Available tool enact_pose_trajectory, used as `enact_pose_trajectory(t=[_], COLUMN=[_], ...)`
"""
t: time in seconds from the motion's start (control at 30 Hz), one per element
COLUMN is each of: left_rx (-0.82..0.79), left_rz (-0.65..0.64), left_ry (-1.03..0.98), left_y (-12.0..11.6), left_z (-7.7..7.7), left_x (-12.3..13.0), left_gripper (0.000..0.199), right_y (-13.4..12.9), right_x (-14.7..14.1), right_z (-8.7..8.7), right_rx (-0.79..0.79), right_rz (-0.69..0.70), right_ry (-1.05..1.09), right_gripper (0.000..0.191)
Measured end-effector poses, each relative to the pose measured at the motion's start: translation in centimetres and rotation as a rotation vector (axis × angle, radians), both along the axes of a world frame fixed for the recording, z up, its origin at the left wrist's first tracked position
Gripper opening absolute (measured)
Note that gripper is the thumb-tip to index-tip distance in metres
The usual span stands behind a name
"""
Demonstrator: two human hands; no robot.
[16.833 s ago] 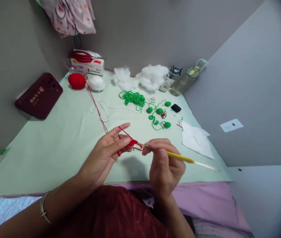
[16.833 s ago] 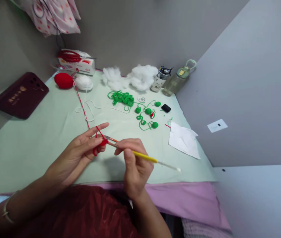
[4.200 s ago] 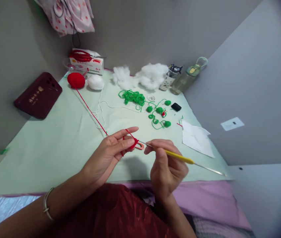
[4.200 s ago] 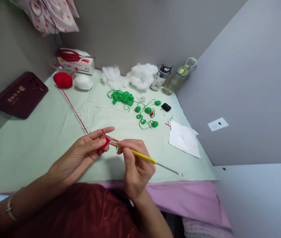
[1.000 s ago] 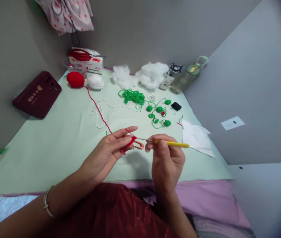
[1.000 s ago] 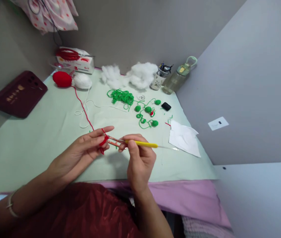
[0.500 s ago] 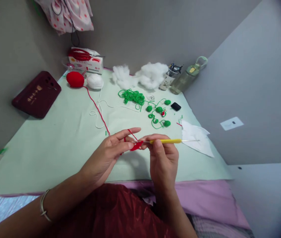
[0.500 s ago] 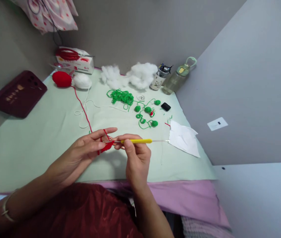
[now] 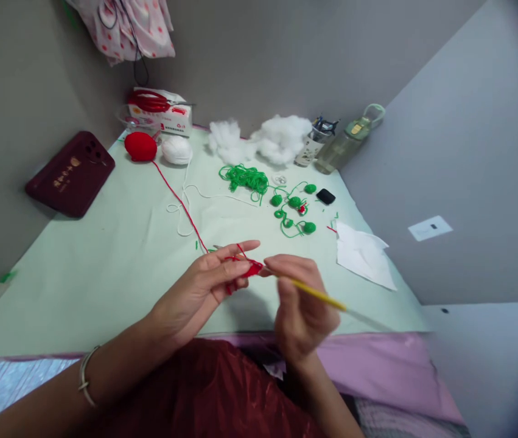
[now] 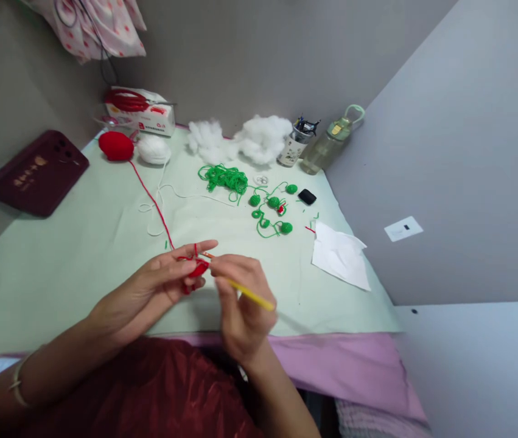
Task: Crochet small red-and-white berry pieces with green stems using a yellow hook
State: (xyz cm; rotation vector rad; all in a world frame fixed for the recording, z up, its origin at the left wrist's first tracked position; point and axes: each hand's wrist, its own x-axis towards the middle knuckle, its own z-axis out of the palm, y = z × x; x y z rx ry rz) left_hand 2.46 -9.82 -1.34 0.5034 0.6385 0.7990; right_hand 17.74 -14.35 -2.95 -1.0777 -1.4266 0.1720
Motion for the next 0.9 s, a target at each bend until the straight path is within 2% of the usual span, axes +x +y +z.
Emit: enact_pose_trajectory(t=[0.07, 0.13, 0.2, 0.33, 0.5, 0.57, 0.63, 0.7, 0.77, 0.83, 0.9], left_rx=[0.001, 0.039, 0.088, 0.143, 0.049, 0.001, -0.011, 0.015, 0.069, 0.121, 0.142], left_rz=[0.018, 0.032, 0.029, 0.067, 0.069, 0.049, 0.056, 0.069, 0.087, 0.121, 0.15], left_ry=[0.004, 0.024, 0.04, 0.065, 0.036, 0.007, -0.008, 0.006, 0.037, 0.066, 0.071], left_y=[0.1, 0.1, -0.1, -0.5, -0.4, -0.1, 0.2, 0.3, 0.1, -0.3, -0.7], left_z=[0.0, 0.1, 0.3, 0.4, 0.0, -0.2, -0.3, -0.3, -0.2, 0.0, 0.0], left_x=[-0.1, -0.1, 0.0, 0.4, 0.8, 0.6, 0.4, 0.2, 0.3, 0.5, 0.7], left_gripper=[0.039, 0.037, 0.034, 0.034, 0.038, 0.035, 0.031, 0.027, 0.028, 0.034, 0.042], right_y=[0.4, 0.8, 1.1, 0.8, 0.0, 0.0, 0.2, 0.4, 0.5, 0.5, 0.4], right_x=[0.2, 0.2, 0.0, -0.5, -0.3, -0.1, 0.1, 0.1, 0.0, -0.2, -0.3], right_z=[0.4, 0.7, 0.9, 0.6, -0.1, 0.0, 0.4, 0.7, 0.7, 0.3, -0.4], right_rx=[-0.078, -0.127, -0.148, -0.123, 0.054, 0.05, 0.0, -0.061, -0.116, -0.126, -0.059], right_rz=[0.083, 0.155, 0.178, 0.095, -0.031, -0.039, -0.026, 0.019, 0.077, 0.094, 0.03], right_ry=[0.243, 0.344, 0.311, 0.138, -0.248, -0.194, -0.006, 0.193, 0.292, 0.225, 0.012], right_gripper=[0.021, 0.02, 0.017, 0.019, 0.032, 0.03, 0.023, 0.02, 0.02, 0.019, 0.023])
